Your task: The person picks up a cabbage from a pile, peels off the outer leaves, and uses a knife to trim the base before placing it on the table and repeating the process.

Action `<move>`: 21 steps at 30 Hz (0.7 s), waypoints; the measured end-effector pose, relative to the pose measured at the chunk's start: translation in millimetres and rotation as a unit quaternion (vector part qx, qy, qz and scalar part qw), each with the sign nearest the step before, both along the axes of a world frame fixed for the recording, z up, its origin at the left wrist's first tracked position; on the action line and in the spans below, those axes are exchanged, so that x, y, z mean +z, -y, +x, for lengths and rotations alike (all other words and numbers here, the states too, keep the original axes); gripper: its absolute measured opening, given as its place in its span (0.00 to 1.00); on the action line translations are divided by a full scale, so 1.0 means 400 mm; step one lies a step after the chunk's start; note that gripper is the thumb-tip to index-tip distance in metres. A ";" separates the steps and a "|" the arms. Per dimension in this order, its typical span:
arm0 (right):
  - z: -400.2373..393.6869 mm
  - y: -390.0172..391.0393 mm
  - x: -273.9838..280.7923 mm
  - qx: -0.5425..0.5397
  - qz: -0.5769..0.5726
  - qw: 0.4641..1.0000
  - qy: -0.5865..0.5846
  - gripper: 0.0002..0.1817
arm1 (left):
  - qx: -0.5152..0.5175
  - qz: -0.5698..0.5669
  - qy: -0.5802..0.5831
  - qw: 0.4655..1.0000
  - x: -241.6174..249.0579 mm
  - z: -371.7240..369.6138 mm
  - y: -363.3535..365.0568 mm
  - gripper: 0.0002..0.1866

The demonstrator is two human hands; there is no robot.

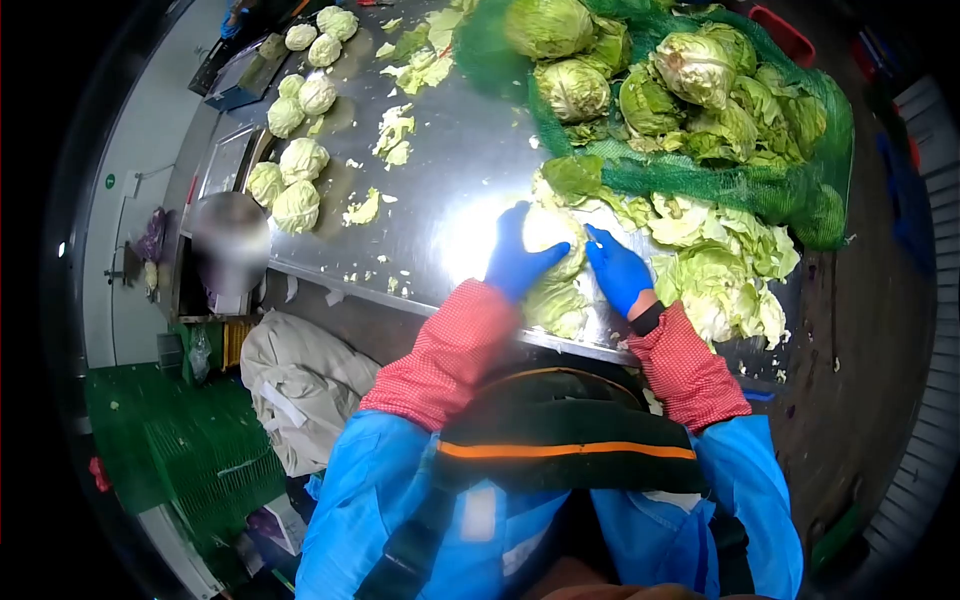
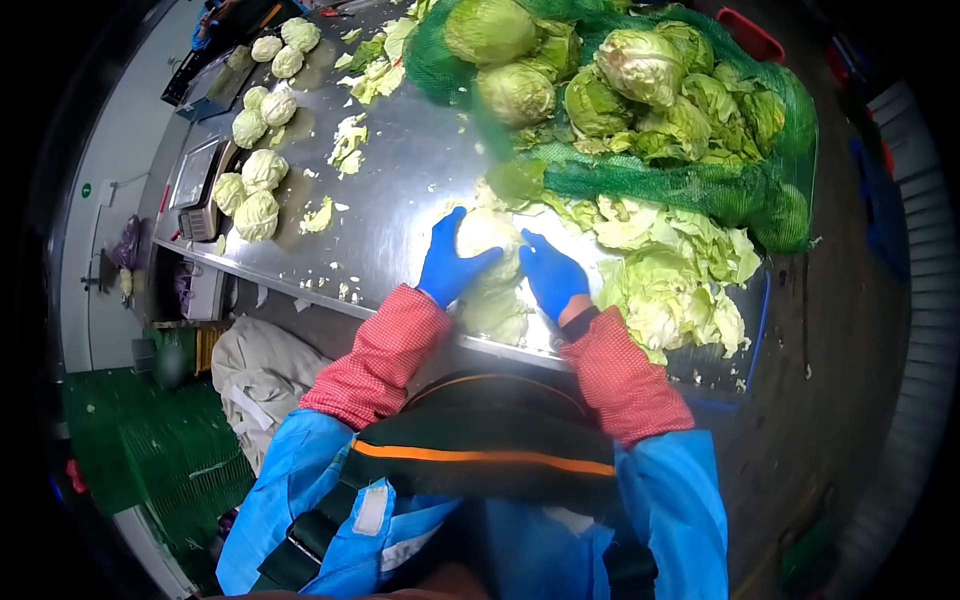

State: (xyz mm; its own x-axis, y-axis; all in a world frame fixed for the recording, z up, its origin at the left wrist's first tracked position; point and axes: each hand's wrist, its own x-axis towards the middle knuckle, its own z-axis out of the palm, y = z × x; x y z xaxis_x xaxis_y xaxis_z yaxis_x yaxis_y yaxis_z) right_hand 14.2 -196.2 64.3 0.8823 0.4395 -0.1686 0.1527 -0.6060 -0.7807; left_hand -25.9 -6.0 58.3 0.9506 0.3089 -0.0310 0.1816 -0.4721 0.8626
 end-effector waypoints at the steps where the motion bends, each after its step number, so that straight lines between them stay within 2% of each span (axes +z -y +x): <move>1: 0.011 0.014 -0.001 0.008 -0.031 0.999 0.037 0.22 | -0.026 0.009 0.009 1.000 0.009 0.004 0.005 0.57; 4: -0.007 0.039 0.054 -0.004 -0.082 0.984 0.156 0.13 | -0.070 0.048 0.035 0.996 0.003 0.024 0.026 0.61; 7: -0.029 0.049 0.074 0.085 -0.156 0.972 0.154 0.11 | -0.088 0.070 0.044 0.993 0.000 0.030 0.034 0.63; 13: -0.011 0.038 -0.043 0.047 -0.222 0.957 0.180 0.07 | -0.097 0.092 -0.014 0.991 0.002 0.051 0.027 0.61; 20: 0.061 0.005 -0.015 0.040 -0.269 0.947 0.173 0.07 | -0.075 0.099 -0.031 0.992 -0.022 0.069 0.028 0.61; 21: 0.075 0.006 -0.031 0.027 -0.285 0.944 0.161 0.08 | -0.091 0.144 0.013 0.985 -0.032 0.055 0.043 0.60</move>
State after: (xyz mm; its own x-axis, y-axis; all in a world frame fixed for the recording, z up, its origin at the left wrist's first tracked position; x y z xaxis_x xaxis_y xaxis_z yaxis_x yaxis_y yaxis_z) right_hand 44.4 -198.8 51.9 0.9074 0.4033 -0.1182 0.3686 -0.8989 -0.2368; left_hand -3.8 -23.0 45.6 0.9904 0.1254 0.0581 0.0506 -0.7202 0.6919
